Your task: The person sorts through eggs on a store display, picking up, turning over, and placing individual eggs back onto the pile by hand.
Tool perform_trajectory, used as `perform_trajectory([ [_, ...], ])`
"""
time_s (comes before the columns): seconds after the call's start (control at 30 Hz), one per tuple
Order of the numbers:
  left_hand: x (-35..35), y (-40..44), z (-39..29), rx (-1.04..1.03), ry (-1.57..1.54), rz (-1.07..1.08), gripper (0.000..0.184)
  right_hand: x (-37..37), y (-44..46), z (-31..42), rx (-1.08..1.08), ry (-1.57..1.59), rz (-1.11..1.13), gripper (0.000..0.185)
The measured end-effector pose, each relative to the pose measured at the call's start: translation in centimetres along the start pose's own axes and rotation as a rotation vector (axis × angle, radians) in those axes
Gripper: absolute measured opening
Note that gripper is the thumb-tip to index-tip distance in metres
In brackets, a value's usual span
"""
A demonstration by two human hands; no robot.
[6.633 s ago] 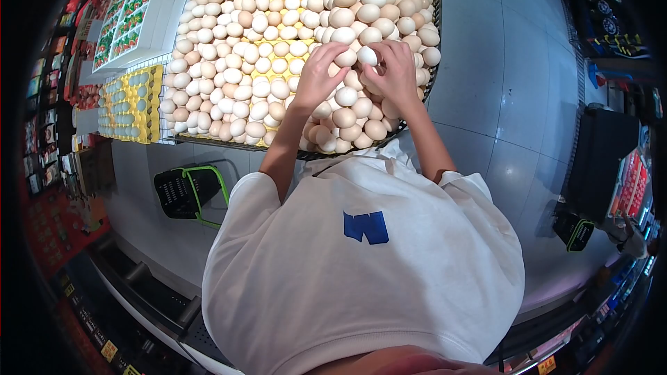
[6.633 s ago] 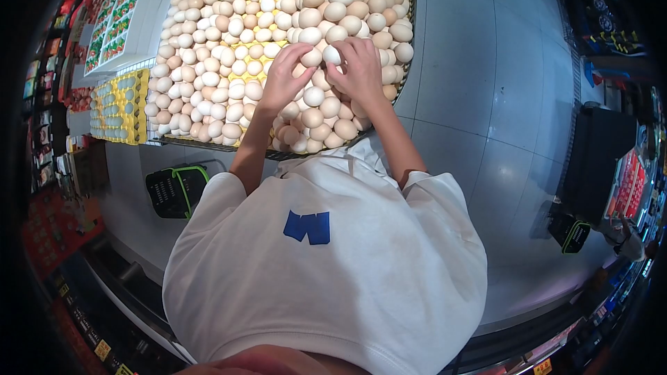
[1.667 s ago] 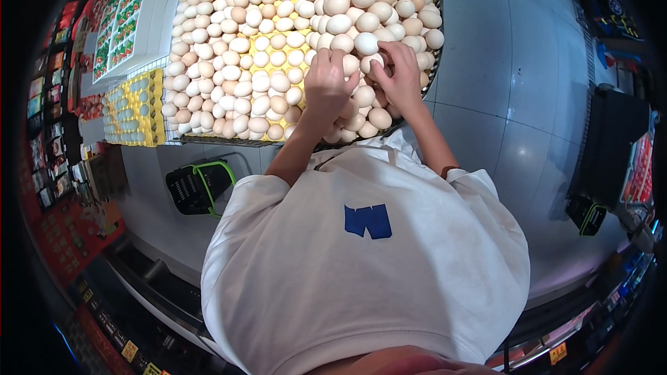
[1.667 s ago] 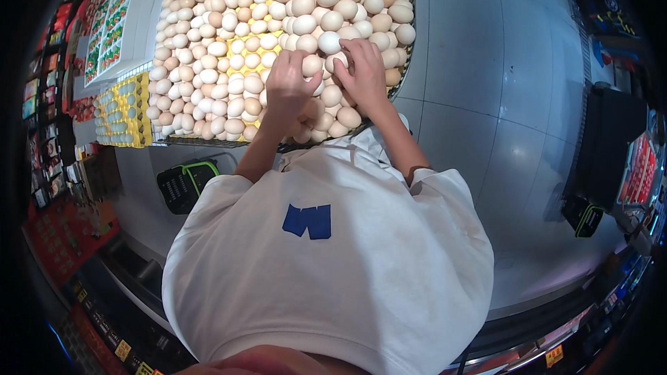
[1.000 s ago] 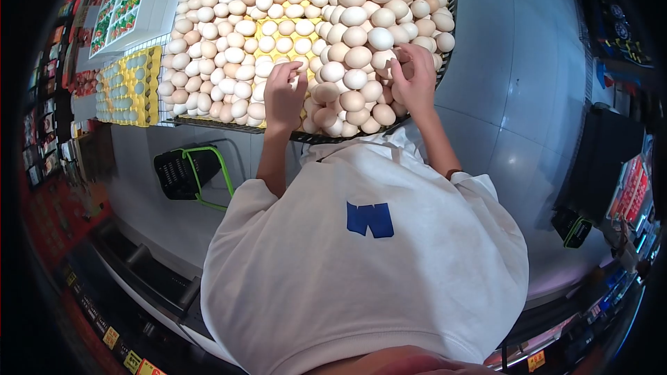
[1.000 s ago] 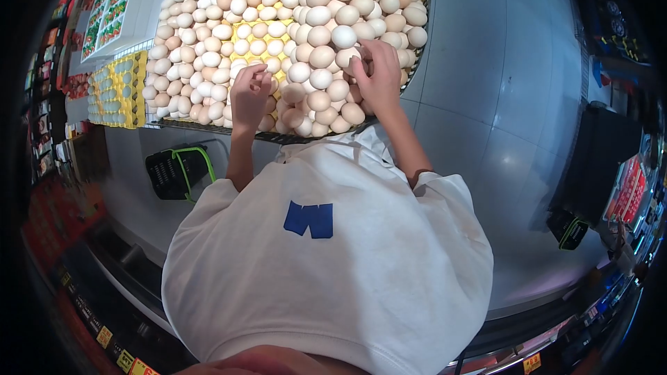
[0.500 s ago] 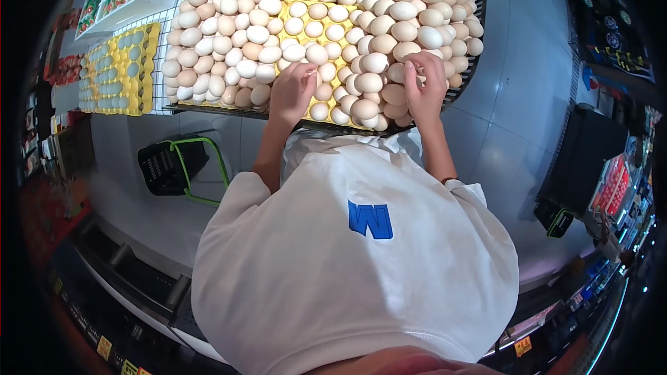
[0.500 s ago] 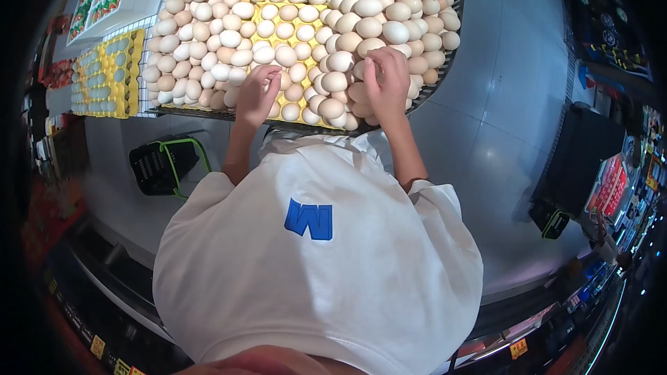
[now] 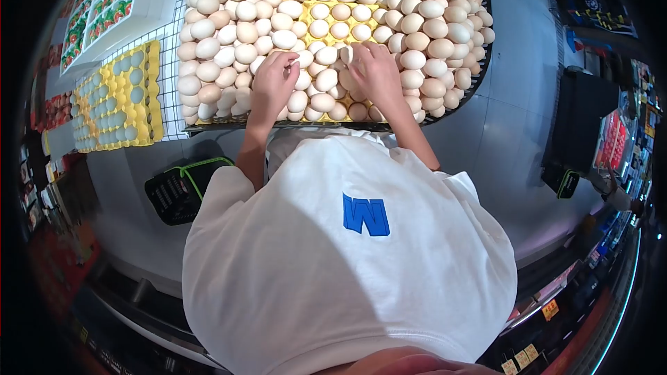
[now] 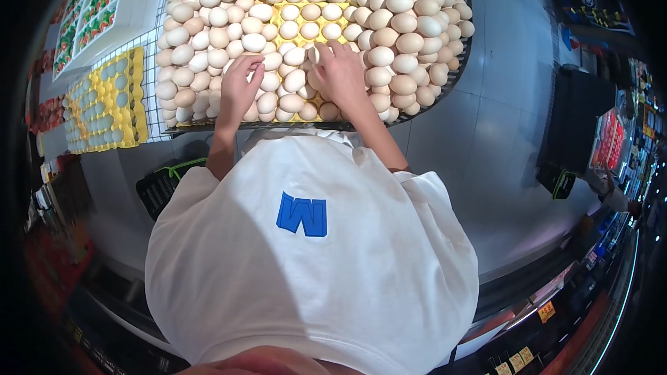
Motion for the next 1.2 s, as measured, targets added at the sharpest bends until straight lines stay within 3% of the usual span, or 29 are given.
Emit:
perform_trajectory([
  [0.2, -3.4, 2.7, -1.5, -0.287, 0.222, 0.171, 0.026, -3.1, 0.6, -1.7, -0.055, -0.198, 0.130, 0.034],
  [0.33, -6.0, 3.3, -1.6, -0.313, 0.284, 0.317, 0.032, -2.5, 0.6, -2.0, -0.056, -0.133, 0.096, 0.036],
  [0.53, -6.2, 3.4, -2.0, -0.333, 0.283, 0.351, 0.033, 3.8, -1.7, -0.1, -0.120, 0.186, -0.157, 0.045],
  [0.67, -6.4, 4.0, -2.0, -0.384, 0.316, 0.342, 0.036, 8.3, -4.9, -1.2, -0.367, 0.420, -0.334, 0.041],
  [0.8, -6.3, 4.2, -2.4, -0.334, 0.314, 0.398, 0.036, 12.3, -8.8, -6.2, -0.481, 0.450, -0.649, 0.043],
  [0.93, -5.6, 4.1, -3.4, -0.297, 0.272, 0.209, 0.039, 16.6, -11.7, -9.6, -0.558, 0.380, -0.765, 0.044],
  [1.0, -5.9, 4.3, -3.3, 0.128, 0.000, 0.342, 0.041, 18.0, -12.4, -11.0, -0.547, 0.410, -0.801, 0.043],
  [1.07, -6.8, 4.1, -3.9, 0.223, -0.129, 0.331, 0.044, 18.4, -12.0, -12.4, -0.579, 0.421, -0.758, 0.044],
  [1.13, -7.9, 3.9, -5.3, 0.302, -0.692, 0.247, 0.050, 18.5, -10.5, -13.2, -0.466, 0.297, -0.517, 0.044],
  [1.2, -8.9, 3.3, -7.6, 0.310, -0.722, 0.212, 0.052, 19.1, -9.6, -14.0, -0.421, 0.320, -0.447, 0.044],
])
Point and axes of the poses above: each hand's wrist, its own y-axis towards the middle knuckle, its own x-axis out of the back of the hand, z = x × y, the point moved 3 cm from there along y, towards the middle knuckle, and after that the axes turned 11 degrees about y, right-handed, at the moved point
